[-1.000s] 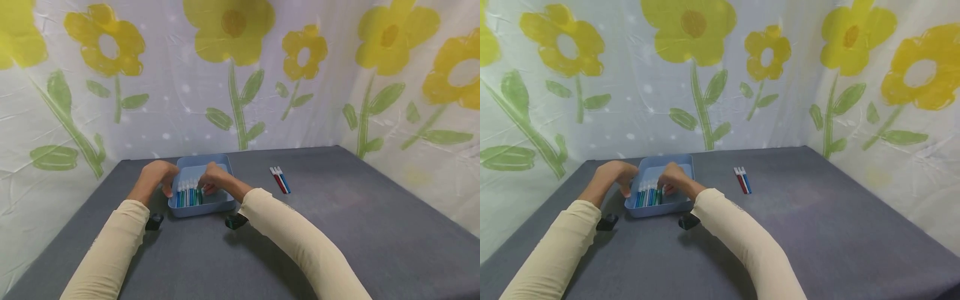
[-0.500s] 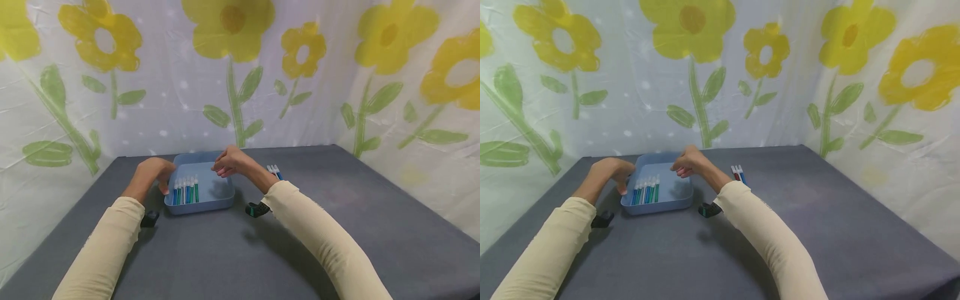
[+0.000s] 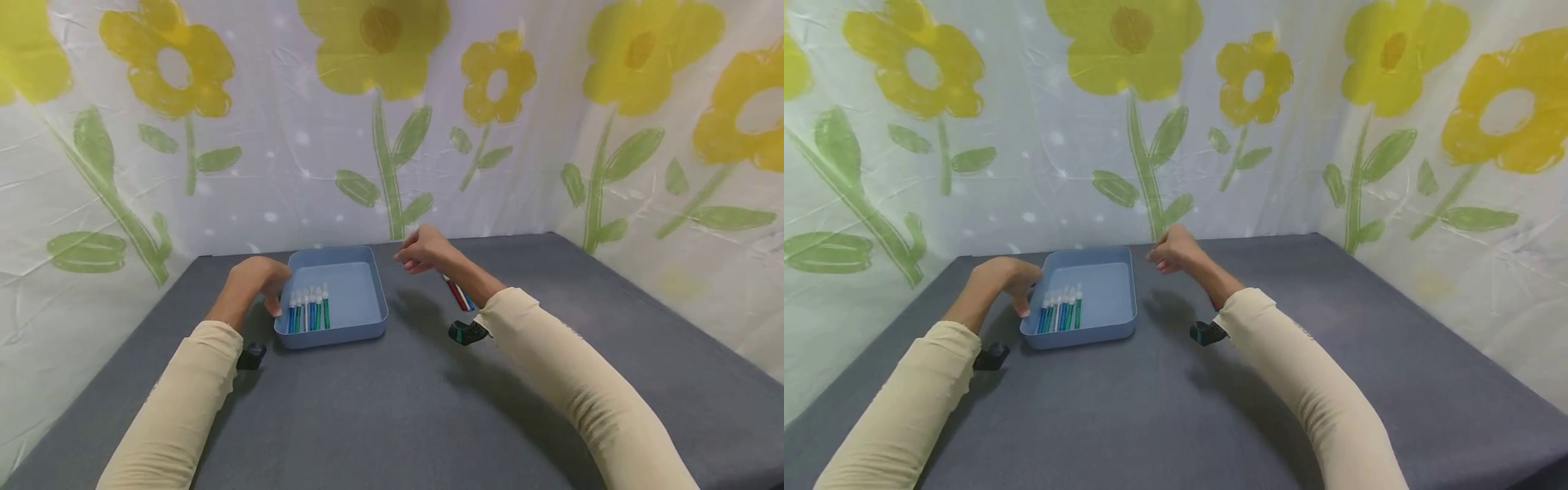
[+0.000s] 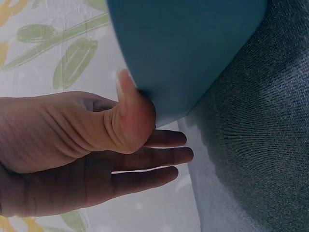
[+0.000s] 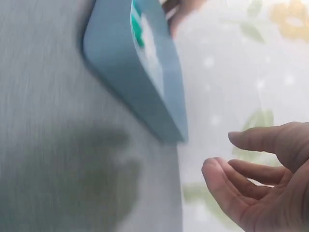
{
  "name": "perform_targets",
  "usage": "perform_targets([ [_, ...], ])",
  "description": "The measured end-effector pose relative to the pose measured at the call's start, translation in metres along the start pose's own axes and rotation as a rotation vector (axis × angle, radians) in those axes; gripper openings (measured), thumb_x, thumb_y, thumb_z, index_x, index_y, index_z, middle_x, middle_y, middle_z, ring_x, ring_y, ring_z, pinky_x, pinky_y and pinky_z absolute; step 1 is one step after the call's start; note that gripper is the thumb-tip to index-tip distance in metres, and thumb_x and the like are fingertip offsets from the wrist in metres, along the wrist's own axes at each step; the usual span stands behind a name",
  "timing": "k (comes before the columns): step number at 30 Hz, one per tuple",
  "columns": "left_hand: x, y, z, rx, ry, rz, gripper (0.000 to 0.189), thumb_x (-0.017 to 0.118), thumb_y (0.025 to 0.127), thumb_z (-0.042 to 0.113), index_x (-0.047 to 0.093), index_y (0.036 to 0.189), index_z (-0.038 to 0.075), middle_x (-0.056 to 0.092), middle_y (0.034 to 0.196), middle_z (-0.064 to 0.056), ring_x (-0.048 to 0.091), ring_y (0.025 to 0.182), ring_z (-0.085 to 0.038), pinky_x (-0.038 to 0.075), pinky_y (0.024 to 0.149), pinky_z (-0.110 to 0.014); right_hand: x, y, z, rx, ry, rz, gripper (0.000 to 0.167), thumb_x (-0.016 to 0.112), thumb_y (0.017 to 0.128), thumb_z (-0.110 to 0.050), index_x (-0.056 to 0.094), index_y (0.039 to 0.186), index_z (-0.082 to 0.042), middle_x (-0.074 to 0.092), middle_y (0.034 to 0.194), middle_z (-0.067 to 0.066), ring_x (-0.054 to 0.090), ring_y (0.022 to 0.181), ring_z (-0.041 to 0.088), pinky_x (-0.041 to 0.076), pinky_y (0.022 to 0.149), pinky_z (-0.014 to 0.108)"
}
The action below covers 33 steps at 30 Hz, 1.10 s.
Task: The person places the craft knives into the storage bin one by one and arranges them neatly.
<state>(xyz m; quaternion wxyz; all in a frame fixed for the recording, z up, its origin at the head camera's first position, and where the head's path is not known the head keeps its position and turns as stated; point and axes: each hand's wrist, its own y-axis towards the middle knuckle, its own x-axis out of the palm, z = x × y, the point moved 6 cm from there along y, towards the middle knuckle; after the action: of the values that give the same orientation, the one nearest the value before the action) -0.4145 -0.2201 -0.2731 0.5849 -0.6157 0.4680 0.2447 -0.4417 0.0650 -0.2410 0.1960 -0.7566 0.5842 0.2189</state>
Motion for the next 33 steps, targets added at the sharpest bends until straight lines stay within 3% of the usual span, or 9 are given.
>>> perform_targets([
  [3, -0.001, -0.001, -0.001, 0.004, 0.007, -0.006, 0.103, 0.084, 0.091, 0.028, 0.02, 0.162, -0.009, 0.02, 0.17, -0.033, 0.021, 0.158, -0.051, 0.028, 0.128, -0.059, -0.021, 0.0, 0.01, 0.017, -0.02, 0.007, 0.038, 0.071, 0.098, -0.008, 0.066, 0.13, 0.011, 0.069, 0.075, 0.002, 0.068, 0.065, 0.011, 0.065, 0.074, 0.03],
  [6, -0.002, -0.003, -0.002, -0.003, 0.029, -0.013, 0.104, 0.083, 0.092, 0.028, 0.018, 0.163, -0.008, 0.017, 0.17, -0.033, 0.02, 0.158, -0.051, 0.027, 0.128, -0.059, -0.04, -0.001, 0.024, 0.043, -0.031, 0.019, 0.034, 0.07, 0.099, -0.008, 0.068, 0.126, 0.012, 0.065, 0.066, -0.003, 0.067, 0.064, 0.011, 0.063, 0.068, 0.027],
  [11, -0.004, -0.003, -0.005, -0.029, 0.005, -0.003, 0.105, 0.084, 0.091, 0.027, 0.016, 0.163, -0.008, 0.016, 0.171, -0.033, 0.019, 0.158, -0.051, 0.028, 0.128, -0.061, -0.065, 0.001, 0.048, 0.085, -0.039, 0.066, 0.032, 0.07, 0.098, -0.008, 0.068, 0.122, 0.014, 0.066, 0.066, -0.001, 0.067, 0.064, 0.012, 0.065, 0.073, 0.032],
  [14, -0.002, -0.002, -0.005, -0.014, 0.011, -0.01, 0.107, 0.084, 0.091, 0.028, 0.015, 0.163, -0.01, 0.015, 0.17, -0.034, 0.017, 0.158, -0.052, 0.025, 0.129, -0.061, -0.076, 0.002, 0.063, 0.136, -0.026, 0.089, 0.029, 0.071, 0.097, -0.008, 0.067, 0.117, 0.013, 0.068, 0.07, 0.005, 0.069, 0.064, 0.013, 0.066, 0.078, 0.037],
  [16, -0.001, -0.001, -0.004, 0.004, 0.034, -0.007, 0.105, 0.084, 0.091, 0.029, 0.017, 0.162, -0.01, 0.017, 0.17, -0.034, 0.019, 0.158, -0.052, 0.026, 0.128, -0.06, -0.083, 0.005, 0.076, 0.175, -0.012, 0.093, 0.024, 0.073, 0.096, -0.009, 0.067, 0.11, 0.01, 0.068, 0.072, 0.008, 0.069, 0.063, 0.015, 0.066, 0.075, 0.036],
  [22, 0.0, 0.001, -0.004, -0.002, 0.025, 0.004, 0.104, 0.083, 0.092, 0.031, 0.019, 0.162, -0.01, 0.019, 0.17, -0.034, 0.022, 0.157, -0.052, 0.03, 0.126, -0.061, -0.092, 0.013, 0.099, 0.264, -0.019, 0.124, 0.017, 0.074, 0.095, -0.008, 0.065, 0.1, 0.006, 0.067, 0.077, 0.011, 0.069, 0.063, 0.017, 0.066, 0.072, 0.036],
  [29, 0.0, 0.002, -0.005, 0.002, 0.07, -0.002, 0.102, 0.082, 0.092, 0.031, 0.02, 0.162, -0.01, 0.02, 0.169, -0.034, 0.023, 0.157, -0.052, 0.03, 0.127, -0.06, -0.091, 0.013, 0.109, 0.301, -0.047, 0.123, 0.024, 0.073, 0.096, -0.007, 0.069, 0.115, 0.008, 0.07, 0.089, 0.014, 0.071, 0.069, 0.018, 0.066, 0.084, 0.042],
  [33, 0.002, 0.004, -0.004, -0.004, 0.057, -0.009, 0.105, 0.083, 0.092, 0.03, 0.016, 0.163, -0.009, 0.016, 0.171, -0.033, 0.019, 0.158, -0.052, 0.026, 0.129, -0.06, -0.088, 0.014, 0.112, 0.318, -0.061, 0.111, 0.023, 0.072, 0.096, -0.008, 0.068, 0.114, 0.007, 0.072, 0.095, 0.015, 0.074, 0.077, 0.022, 0.065, 0.09, 0.042],
])
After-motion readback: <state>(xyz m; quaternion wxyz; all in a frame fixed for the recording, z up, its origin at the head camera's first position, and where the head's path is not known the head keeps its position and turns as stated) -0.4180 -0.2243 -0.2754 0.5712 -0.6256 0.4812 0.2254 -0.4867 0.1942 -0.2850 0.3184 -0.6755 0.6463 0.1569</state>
